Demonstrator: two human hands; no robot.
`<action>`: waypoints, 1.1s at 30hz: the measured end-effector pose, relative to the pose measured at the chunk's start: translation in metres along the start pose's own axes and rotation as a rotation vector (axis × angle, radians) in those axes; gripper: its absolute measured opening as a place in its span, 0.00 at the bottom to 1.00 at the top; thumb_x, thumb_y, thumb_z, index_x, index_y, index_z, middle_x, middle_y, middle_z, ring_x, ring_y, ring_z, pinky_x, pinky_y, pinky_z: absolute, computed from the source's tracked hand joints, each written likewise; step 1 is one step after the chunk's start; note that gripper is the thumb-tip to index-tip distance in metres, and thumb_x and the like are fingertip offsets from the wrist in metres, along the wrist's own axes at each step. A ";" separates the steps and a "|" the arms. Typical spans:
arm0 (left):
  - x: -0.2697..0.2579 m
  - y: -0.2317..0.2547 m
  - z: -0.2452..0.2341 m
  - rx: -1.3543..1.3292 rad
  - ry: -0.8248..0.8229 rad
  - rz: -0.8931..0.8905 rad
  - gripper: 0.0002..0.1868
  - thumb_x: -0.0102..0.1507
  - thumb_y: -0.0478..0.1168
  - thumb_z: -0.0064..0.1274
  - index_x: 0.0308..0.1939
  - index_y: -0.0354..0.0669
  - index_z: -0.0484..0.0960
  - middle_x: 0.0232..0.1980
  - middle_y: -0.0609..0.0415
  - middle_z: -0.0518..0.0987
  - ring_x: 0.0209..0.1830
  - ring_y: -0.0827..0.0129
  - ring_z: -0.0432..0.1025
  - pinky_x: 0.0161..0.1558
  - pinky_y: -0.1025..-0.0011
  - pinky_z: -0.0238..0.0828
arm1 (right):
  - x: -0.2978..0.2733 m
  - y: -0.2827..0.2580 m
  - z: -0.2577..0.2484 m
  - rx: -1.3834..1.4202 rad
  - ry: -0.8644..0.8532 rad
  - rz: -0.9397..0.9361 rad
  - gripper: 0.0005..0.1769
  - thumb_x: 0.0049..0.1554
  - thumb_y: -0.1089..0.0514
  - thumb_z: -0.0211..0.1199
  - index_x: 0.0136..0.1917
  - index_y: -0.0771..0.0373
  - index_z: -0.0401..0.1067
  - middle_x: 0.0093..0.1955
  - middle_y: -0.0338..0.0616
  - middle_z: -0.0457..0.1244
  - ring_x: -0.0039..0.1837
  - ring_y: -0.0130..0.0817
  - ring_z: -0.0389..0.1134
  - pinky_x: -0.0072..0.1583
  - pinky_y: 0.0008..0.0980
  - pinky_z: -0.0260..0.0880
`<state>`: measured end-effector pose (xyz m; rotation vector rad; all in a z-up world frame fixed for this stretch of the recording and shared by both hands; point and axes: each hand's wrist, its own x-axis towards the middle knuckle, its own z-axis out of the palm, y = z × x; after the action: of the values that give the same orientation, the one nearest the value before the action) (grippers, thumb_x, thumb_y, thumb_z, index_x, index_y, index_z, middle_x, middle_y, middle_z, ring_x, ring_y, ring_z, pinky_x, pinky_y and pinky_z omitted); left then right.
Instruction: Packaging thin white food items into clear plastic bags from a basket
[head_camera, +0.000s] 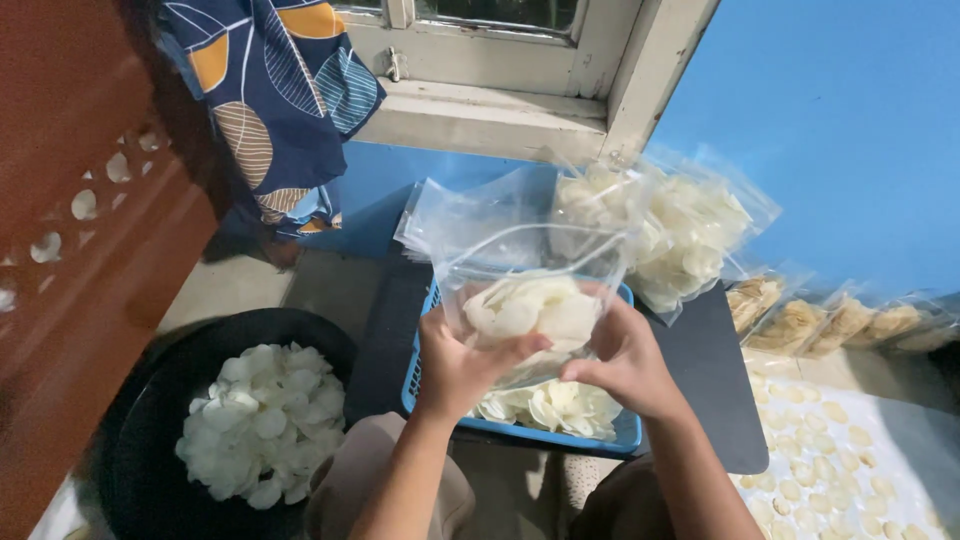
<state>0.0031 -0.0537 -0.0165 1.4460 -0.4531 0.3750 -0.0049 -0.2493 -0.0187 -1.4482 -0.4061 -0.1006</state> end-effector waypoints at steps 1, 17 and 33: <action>0.004 0.011 0.001 -0.002 -0.001 -0.001 0.33 0.47 0.46 0.79 0.50 0.33 0.83 0.40 0.42 0.87 0.38 0.59 0.83 0.46 0.60 0.82 | -0.002 0.006 -0.002 -0.002 0.001 0.001 0.51 0.30 0.58 0.88 0.65 0.72 0.70 0.58 0.53 0.70 0.59 0.35 0.68 0.63 0.43 0.70; 0.003 -0.001 -0.002 -0.167 -0.017 -0.083 0.33 0.46 0.42 0.79 0.53 0.36 0.87 0.50 0.42 0.87 0.53 0.64 0.79 0.55 0.63 0.79 | 0.000 -0.006 0.019 -0.043 0.105 -0.137 0.15 0.50 0.70 0.73 0.48 0.72 0.71 0.41 0.48 0.68 0.48 0.30 0.68 0.52 0.34 0.72; 0.005 -0.008 -0.005 -0.108 -0.037 0.054 0.37 0.46 0.54 0.75 0.54 0.36 0.85 0.52 0.42 0.86 0.54 0.60 0.81 0.50 0.64 0.83 | -0.004 0.013 -0.003 -0.007 0.138 -0.084 0.49 0.33 0.70 0.82 0.67 0.76 0.66 0.56 0.56 0.70 0.60 0.35 0.70 0.63 0.38 0.72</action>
<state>0.0119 -0.0492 -0.0212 1.3393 -0.5360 0.3620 -0.0038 -0.2507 -0.0324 -1.4216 -0.3536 -0.2685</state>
